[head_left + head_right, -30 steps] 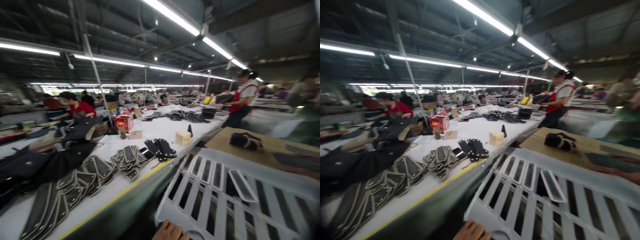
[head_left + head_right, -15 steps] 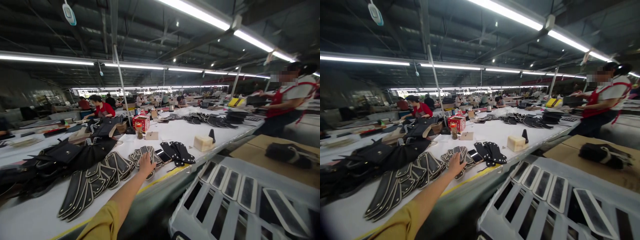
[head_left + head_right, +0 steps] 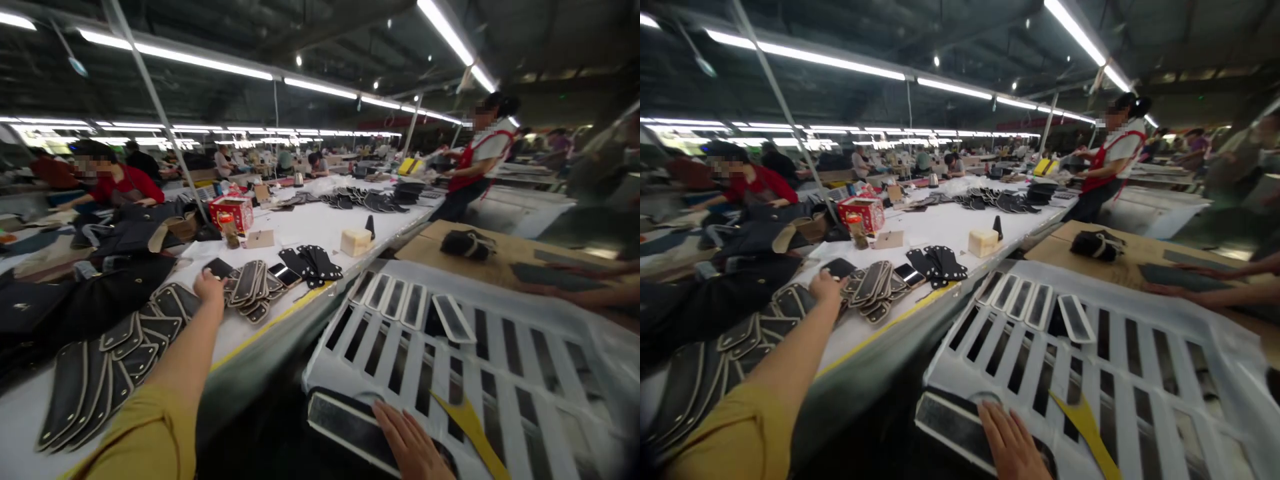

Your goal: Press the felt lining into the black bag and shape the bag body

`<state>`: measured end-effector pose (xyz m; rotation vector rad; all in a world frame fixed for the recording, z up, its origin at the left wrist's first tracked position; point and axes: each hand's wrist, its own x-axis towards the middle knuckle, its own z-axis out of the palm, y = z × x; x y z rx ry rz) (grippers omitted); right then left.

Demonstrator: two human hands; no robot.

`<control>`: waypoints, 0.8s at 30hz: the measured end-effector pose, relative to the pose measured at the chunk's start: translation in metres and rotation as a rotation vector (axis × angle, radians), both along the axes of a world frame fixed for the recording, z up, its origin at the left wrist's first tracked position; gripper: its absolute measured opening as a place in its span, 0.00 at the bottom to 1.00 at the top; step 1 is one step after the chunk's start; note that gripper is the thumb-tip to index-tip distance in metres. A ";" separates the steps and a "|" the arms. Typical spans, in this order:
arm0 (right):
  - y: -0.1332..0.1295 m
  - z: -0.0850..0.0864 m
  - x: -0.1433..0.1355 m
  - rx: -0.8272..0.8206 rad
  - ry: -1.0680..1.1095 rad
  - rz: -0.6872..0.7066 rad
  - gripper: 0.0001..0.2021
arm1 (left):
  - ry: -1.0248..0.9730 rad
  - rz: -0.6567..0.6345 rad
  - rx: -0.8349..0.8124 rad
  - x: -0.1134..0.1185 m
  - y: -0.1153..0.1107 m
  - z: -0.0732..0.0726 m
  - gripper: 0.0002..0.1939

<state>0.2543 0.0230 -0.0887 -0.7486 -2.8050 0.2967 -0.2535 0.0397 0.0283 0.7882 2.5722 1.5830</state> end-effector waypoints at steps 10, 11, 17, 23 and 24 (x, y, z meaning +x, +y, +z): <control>-0.004 0.046 0.005 -0.543 0.556 -0.420 0.29 | -0.483 -0.498 0.673 0.125 -0.083 0.012 0.12; -0.005 0.050 0.006 -0.720 0.655 -0.436 0.29 | -0.604 -0.557 0.594 0.145 -0.093 0.006 0.13; -0.027 0.062 0.027 -1.640 0.742 -0.486 0.35 | -1.081 -0.837 0.035 0.219 -0.123 -0.054 0.13; -0.042 0.036 0.045 -1.486 0.625 -0.878 0.25 | -1.074 -0.919 -0.239 0.222 -0.128 -0.077 0.16; -0.042 0.031 0.046 -1.421 0.567 -0.899 0.23 | -1.003 -0.924 -0.290 0.221 -0.127 -0.078 0.16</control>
